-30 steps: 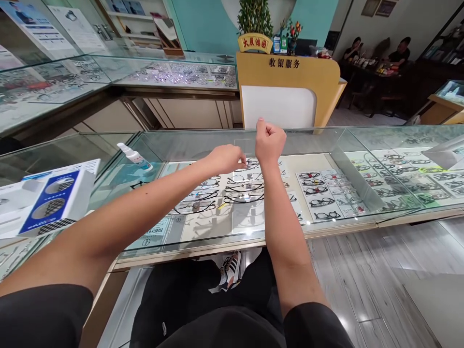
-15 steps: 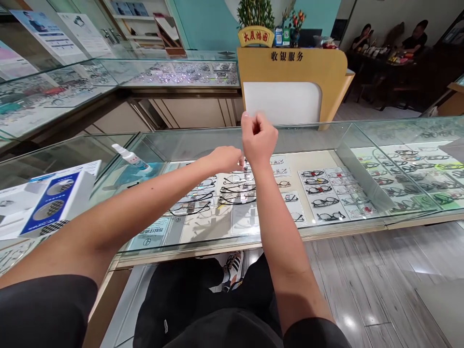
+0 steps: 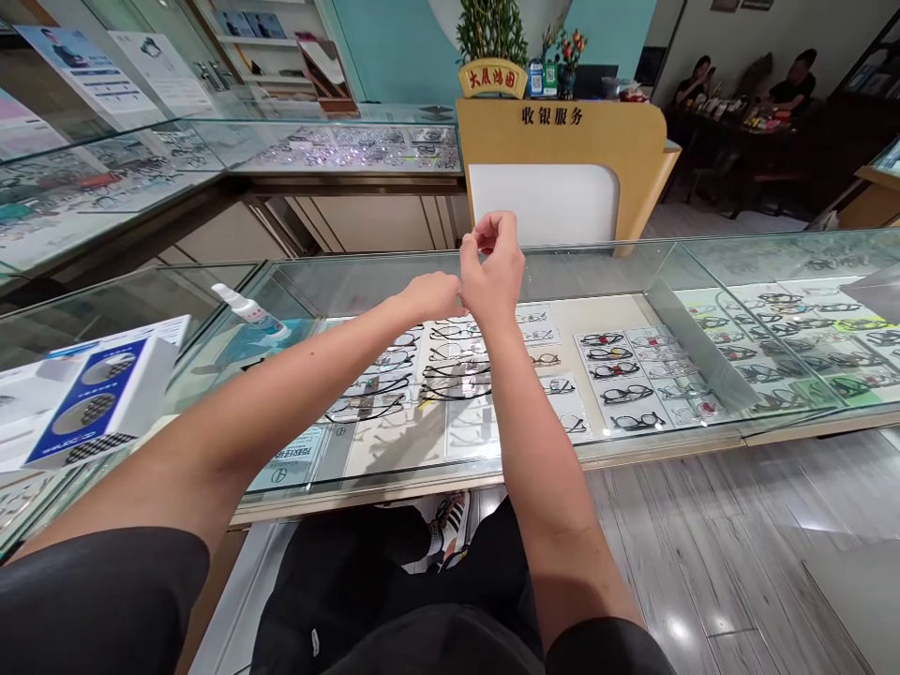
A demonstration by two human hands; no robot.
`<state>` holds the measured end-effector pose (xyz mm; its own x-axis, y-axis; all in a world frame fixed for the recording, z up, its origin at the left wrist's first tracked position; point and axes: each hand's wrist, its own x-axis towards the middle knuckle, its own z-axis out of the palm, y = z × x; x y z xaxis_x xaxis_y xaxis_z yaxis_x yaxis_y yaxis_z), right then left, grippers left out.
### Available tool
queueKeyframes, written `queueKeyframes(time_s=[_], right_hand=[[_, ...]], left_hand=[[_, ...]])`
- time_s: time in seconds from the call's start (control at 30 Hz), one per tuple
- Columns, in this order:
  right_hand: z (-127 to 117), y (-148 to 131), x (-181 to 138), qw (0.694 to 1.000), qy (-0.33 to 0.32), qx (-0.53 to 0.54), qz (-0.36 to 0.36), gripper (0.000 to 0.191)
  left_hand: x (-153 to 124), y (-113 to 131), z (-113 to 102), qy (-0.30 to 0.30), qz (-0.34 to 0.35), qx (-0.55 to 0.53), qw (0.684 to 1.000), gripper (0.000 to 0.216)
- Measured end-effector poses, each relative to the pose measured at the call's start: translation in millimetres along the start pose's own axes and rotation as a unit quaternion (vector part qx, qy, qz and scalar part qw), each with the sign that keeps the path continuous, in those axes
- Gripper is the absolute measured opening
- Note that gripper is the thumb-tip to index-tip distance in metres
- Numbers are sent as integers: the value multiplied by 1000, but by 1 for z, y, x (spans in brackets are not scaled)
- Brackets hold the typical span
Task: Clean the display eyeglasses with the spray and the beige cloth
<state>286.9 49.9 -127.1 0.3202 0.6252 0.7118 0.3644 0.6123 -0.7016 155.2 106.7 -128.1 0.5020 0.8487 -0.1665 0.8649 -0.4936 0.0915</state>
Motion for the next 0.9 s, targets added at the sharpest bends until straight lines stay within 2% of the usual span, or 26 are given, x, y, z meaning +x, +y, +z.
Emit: queueKeyframes(time_s=[0.17, 0.3, 0.4, 0.57, 0.7, 0.9], right_hand=[[1, -2, -1, 1000, -3, -23, -12, 20], [1, -4, -1, 1000, -15, -17, -2, 19], [2, -10, -3, 1000, -22, 8, 7, 20], [9, -26, -9, 997, -50, 60, 14, 25], [21, -35, -19, 988, -96, 104, 58, 30], [43, -44, -38, 956, -173, 191, 142, 45]], left_hand=[[2, -6, 2, 12, 25, -41, 999, 27], [-7, -22, -7, 75, 2, -148, 986, 21], [-23, -43, -17, 153, 3, -287, 946, 24], [-72, -77, -24, 287, 26, -444, 848, 30], [-117, -97, -11, 303, 25, -567, 766, 43], [-155, -117, 18, 317, 27, -602, 732, 46]])
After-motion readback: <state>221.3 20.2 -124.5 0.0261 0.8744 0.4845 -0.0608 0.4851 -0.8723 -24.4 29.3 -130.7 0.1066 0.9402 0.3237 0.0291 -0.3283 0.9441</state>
